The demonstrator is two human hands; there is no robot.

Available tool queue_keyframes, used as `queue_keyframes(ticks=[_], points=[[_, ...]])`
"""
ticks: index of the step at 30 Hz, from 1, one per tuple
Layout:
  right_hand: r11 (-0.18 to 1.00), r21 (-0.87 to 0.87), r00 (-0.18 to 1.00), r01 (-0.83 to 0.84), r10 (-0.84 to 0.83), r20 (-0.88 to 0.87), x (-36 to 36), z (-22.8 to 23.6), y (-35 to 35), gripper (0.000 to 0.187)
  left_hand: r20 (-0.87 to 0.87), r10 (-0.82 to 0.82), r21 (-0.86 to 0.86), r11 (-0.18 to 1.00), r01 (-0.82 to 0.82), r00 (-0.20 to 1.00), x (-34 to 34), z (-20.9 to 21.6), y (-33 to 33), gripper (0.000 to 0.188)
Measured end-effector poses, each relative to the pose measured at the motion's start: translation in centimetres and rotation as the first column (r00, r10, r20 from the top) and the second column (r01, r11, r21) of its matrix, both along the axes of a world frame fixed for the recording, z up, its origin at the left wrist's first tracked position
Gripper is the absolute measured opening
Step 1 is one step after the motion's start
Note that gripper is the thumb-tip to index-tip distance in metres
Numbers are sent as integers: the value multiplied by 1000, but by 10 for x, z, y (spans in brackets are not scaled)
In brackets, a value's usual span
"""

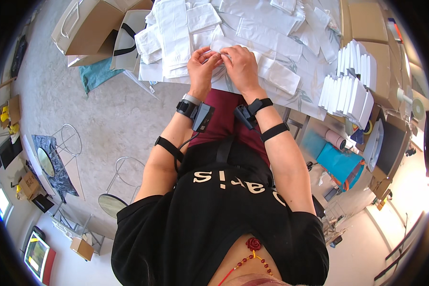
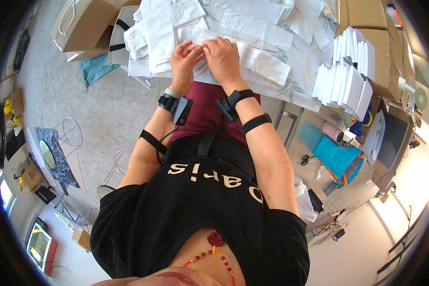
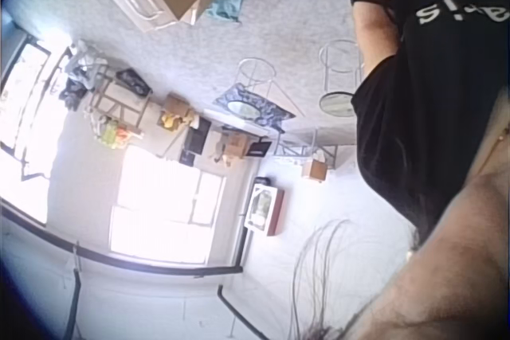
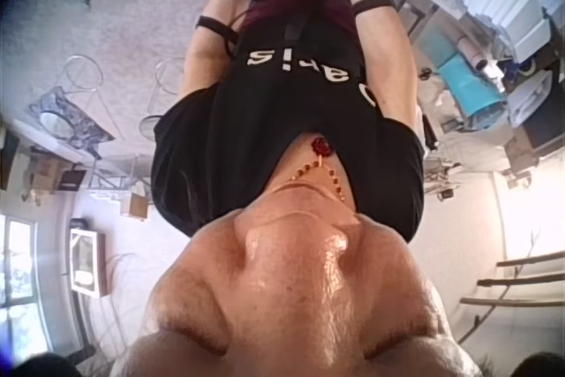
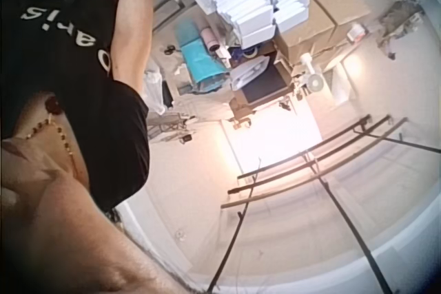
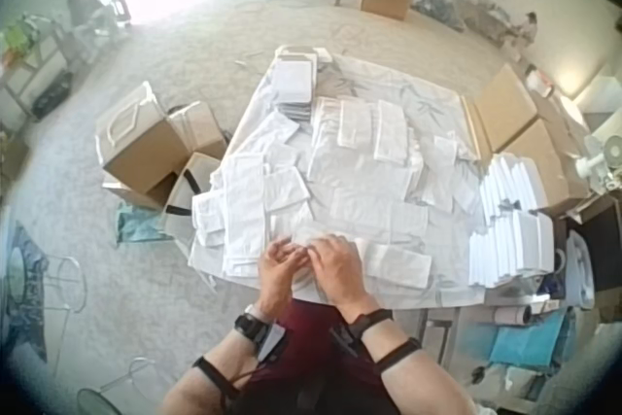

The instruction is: The person folds paper sheets to form envelopes and stacks them onto a pile.

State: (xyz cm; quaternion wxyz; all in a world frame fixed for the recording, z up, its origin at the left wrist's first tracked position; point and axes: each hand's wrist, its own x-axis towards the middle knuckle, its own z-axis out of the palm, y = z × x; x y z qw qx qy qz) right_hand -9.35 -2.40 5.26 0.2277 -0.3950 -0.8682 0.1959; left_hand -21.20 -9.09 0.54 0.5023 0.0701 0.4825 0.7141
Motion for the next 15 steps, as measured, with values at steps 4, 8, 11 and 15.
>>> queue_keyframes(ticks=[4, 8, 11, 15], points=[[1000, -2, 1000, -1, 1, 19, -1, 1, -1, 11, 20, 29, 2, 1000, -29, 999, 1, -1, 1, 41], [1000, 31, 1000, 3, -3, 24, -1, 0, 0, 9, 11, 31, 4, 1000, -31, 999, 2, -2, 1, 40], [997, 79, 999, 1, -4, 38, -2, 0, 2, 8, -7, 27, 23, 999, -27, 1000, 2, -2, 1, 39], [991, 135, 998, -15, 6, 69, -4, 2, 4, 7, -51, 19, 9, 1000, -19, 999, 2, -3, 2, 38]])
